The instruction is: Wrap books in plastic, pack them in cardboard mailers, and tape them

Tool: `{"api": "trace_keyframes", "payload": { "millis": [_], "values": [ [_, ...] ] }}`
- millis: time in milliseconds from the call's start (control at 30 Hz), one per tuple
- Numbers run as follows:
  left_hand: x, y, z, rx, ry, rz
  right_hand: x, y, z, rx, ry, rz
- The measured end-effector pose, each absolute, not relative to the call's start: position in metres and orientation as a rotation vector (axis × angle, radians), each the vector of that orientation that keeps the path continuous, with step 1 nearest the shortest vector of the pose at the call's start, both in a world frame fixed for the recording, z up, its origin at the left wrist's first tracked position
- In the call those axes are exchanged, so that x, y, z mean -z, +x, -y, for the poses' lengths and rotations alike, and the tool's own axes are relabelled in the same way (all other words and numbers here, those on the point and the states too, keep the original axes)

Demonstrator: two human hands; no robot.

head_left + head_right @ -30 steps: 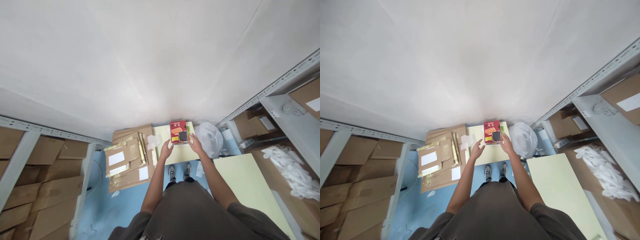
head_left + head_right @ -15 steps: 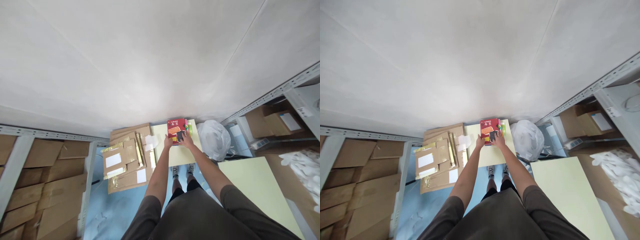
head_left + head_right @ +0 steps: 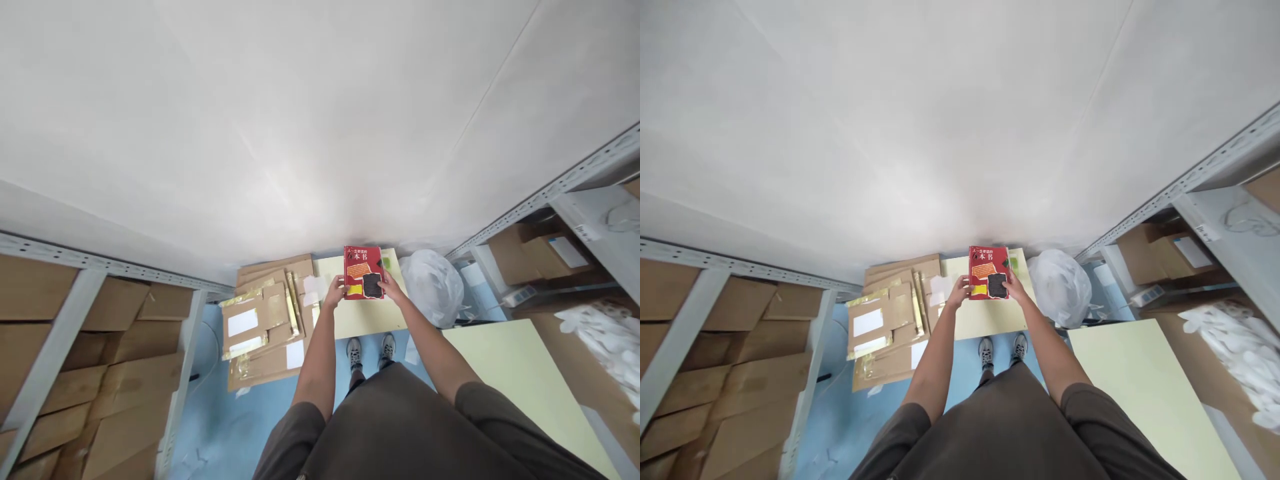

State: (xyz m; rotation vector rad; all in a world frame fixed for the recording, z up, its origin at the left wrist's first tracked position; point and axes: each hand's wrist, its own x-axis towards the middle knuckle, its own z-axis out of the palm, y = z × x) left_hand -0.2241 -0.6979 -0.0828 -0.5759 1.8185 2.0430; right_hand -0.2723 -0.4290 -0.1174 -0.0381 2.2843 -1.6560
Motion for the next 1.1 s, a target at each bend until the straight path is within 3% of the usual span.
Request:
{"api": "trace_keyframes", "payload": {
  "millis": [200, 567, 800, 1100],
  "values": [
    [0.024, -0.216, 0.702, -2.102, -0.253, -1.712, 0.040, -0.243, 0.403, 2.033, 0.344, -1.772],
    [-0.025, -0.225, 0.627, -1.890, 0.210, -1.613, -0.052, -0.144, 0.314, 2.395, 0.406, -1.765],
    [-0.045, -0.196, 0.506, -1.761, 0.389, -1.531, -0.074, -0.031, 0.216, 2.615, 0.477, -1.690],
    [-0.062, -0.078, 0.302, -1.544, 0.641, -1.325, -0.077, 0.172, 0.089, 2.848, 0.826, -1.765]
  ]
}}
